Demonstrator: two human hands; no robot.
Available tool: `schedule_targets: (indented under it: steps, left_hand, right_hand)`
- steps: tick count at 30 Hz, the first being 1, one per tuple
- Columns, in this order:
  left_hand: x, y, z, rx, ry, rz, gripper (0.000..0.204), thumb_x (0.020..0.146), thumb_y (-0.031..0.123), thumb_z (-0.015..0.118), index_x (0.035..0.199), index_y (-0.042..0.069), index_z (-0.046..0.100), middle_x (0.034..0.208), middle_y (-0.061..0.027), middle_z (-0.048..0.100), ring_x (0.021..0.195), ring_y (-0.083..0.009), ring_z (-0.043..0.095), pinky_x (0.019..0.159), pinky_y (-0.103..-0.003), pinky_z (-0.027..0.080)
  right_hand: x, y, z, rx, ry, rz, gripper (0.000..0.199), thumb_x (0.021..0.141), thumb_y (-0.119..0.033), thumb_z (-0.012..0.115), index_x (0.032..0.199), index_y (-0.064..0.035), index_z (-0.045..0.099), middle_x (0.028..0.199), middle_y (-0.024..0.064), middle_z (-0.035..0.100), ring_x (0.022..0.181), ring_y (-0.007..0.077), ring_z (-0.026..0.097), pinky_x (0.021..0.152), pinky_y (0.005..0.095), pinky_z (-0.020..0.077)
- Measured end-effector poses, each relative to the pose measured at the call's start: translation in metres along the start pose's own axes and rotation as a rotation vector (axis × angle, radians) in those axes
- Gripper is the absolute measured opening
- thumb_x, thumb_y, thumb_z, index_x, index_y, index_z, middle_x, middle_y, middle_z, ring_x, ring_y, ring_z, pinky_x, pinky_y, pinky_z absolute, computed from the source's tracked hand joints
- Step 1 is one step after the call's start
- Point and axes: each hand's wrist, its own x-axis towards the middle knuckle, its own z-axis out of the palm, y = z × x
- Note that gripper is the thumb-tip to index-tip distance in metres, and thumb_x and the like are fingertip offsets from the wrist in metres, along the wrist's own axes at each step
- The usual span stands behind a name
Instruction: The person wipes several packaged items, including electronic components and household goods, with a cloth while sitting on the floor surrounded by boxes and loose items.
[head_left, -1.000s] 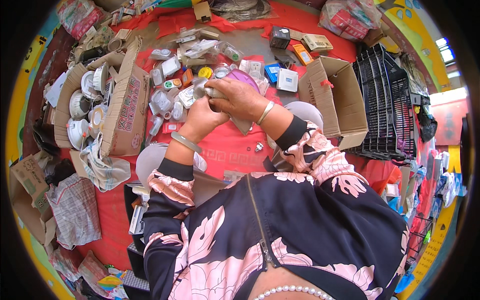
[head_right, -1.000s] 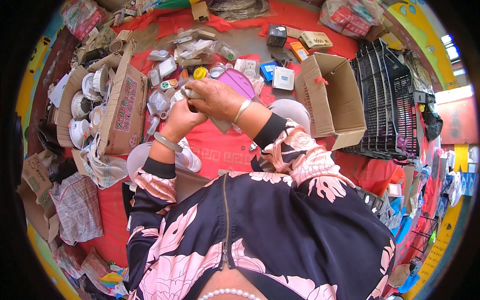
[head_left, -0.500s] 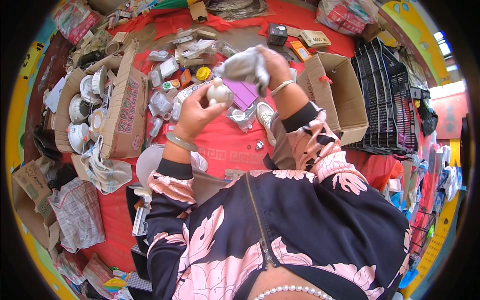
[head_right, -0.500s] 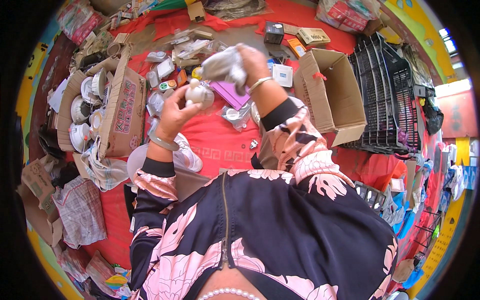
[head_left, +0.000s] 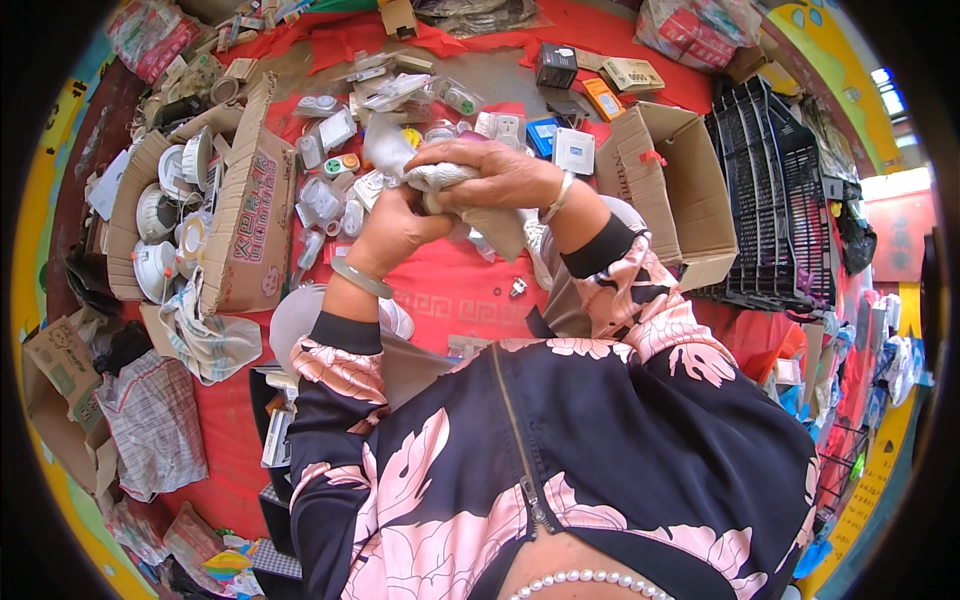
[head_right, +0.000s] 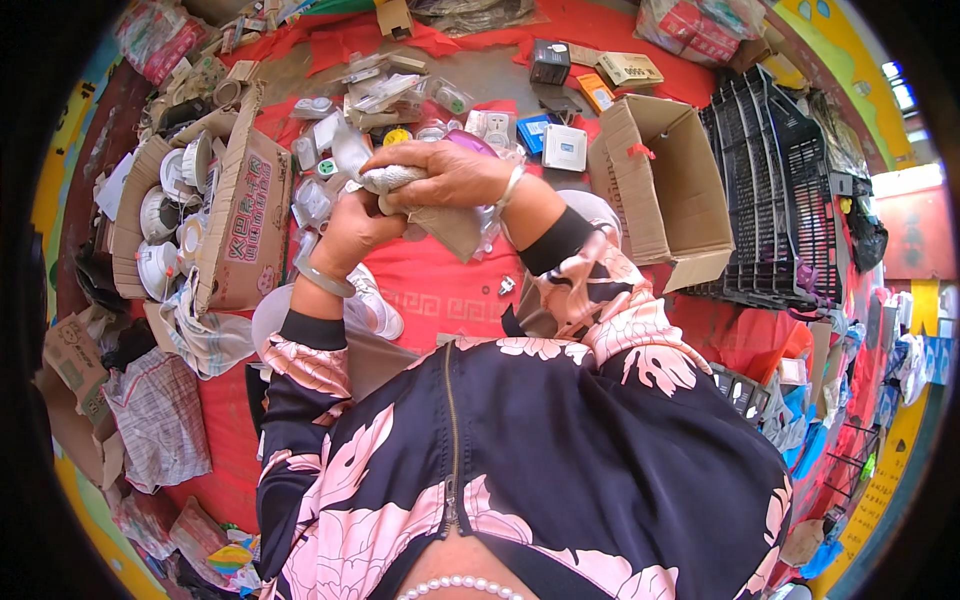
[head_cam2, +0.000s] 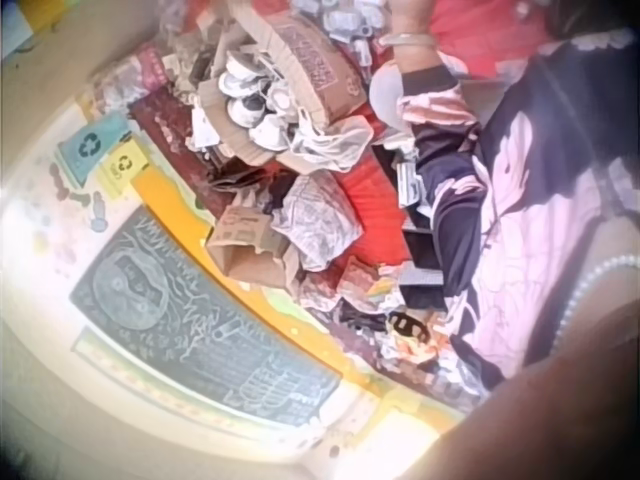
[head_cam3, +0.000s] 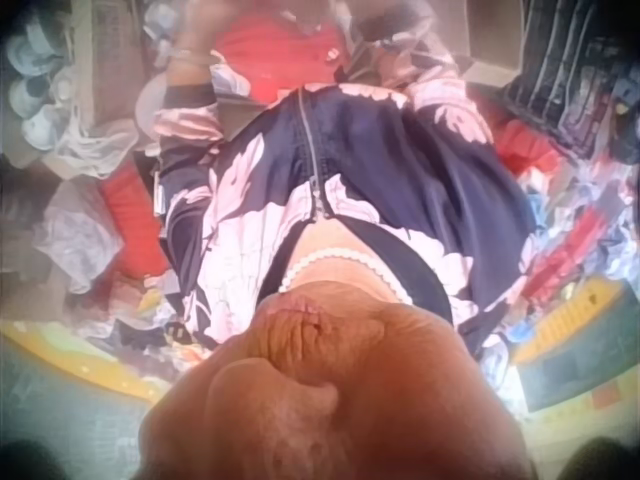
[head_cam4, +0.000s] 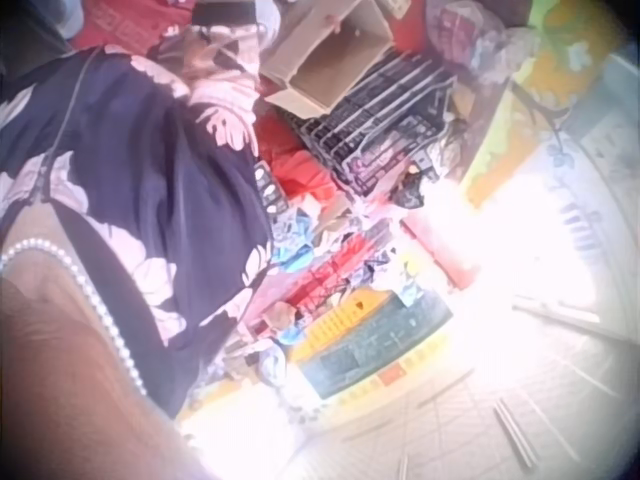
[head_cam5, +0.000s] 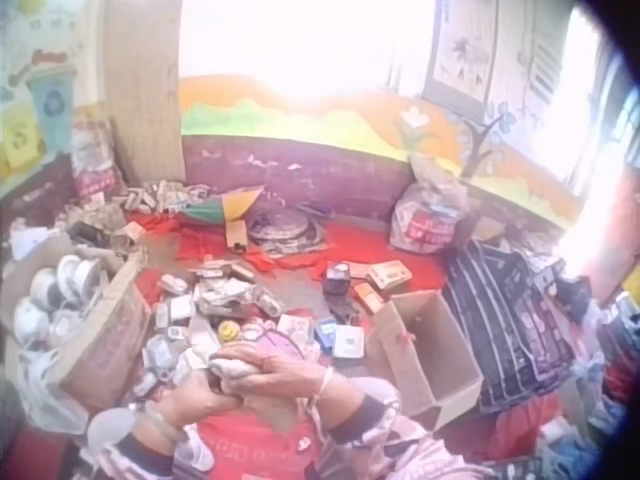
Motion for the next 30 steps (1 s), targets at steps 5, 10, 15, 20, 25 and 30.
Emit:
schedule_targets:
  steps: [5, 10, 15, 20, 25, 30]
  left_hand:
    - [-0.003, 0.003, -0.005, -0.02, 0.04, 0.035, 0.04, 0.072, 0.01, 0.07, 0.108, -0.001, 0.055, 0.094, -0.0044, 0.059, 0.082, -0.0107, 0.057, 0.075, -0.025, 0.047]
    - [0.0, 0.004, 0.001, -0.393, -0.024, 0.05, 0.042, 0.075, 0.012, 0.069, 0.111, 0.002, 0.05, 0.097, -0.0041, 0.059, 0.087, -0.012, 0.057, 0.075, -0.026, 0.047]
    - [0.002, 0.008, -0.004, -0.225, 0.203, 0.093, 0.044, 0.076, 0.013, 0.068, 0.113, 0.004, 0.046, 0.097, -0.0041, 0.058, 0.079, -0.0108, 0.058, 0.068, -0.024, 0.049]
    - [0.011, -0.005, -0.004, 0.166, 0.206, 0.138, 0.043, 0.073, 0.013, 0.07, 0.11, 0.002, 0.051, 0.098, -0.0045, 0.058, 0.082, -0.0109, 0.057, 0.07, -0.025, 0.048]
    - [0.007, -0.005, 0.001, 0.418, 0.294, 0.286, 0.044, 0.068, 0.021, 0.071, 0.103, 0.0, 0.054, 0.094, -0.0105, 0.061, 0.084, -0.0205, 0.058, 0.072, -0.032, 0.046]
    - [0.009, -0.012, 0.0, 0.643, 0.28, 0.251, 0.045, 0.069, 0.022, 0.073, 0.105, 0.001, 0.055, 0.091, -0.0123, 0.063, 0.084, -0.0198, 0.06, 0.076, -0.031, 0.045]
  right_hand:
    - [0.003, 0.01, 0.006, 0.572, 0.291, 0.241, 0.028, 0.081, -0.006, 0.064, 0.108, -0.0044, 0.059, 0.096, 0.0007, 0.061, 0.089, 0.0093, 0.056, 0.078, 0.0231, 0.0461]
    - [0.004, 0.027, -0.006, 0.713, 0.63, 0.12, 0.016, 0.084, -0.014, 0.061, 0.097, -0.0036, 0.06, 0.088, 0.0031, 0.062, 0.076, 0.0101, 0.059, 0.067, 0.0248, 0.0491]
    - [-0.012, 0.013, -0.036, 0.832, 0.758, 0.118, 0.046, 0.091, -0.041, 0.046, 0.113, -0.0017, 0.052, 0.104, 0.012, 0.059, 0.094, 0.0199, 0.058, 0.08, 0.0323, 0.0489]
    - [0.0, 0.004, 0.013, 0.255, 0.407, 0.03, 0.038, 0.087, -0.027, 0.056, 0.121, -0.0093, 0.051, 0.107, 0.0089, 0.059, 0.103, 0.0187, 0.055, 0.086, 0.0303, 0.0444]
    - [0.012, 0.008, 0.029, -0.246, 0.461, -0.042, 0.039, 0.073, -0.018, 0.07, 0.108, -0.0087, 0.057, 0.097, 0.0132, 0.058, 0.092, 0.026, 0.058, 0.079, 0.0327, 0.0451]
    - [0.011, 0.006, 0.042, -0.479, 0.685, 0.095, 0.026, 0.076, -0.022, 0.067, 0.096, -0.0065, 0.059, 0.081, 0.0142, 0.059, 0.075, 0.0302, 0.059, 0.065, 0.0344, 0.0463]
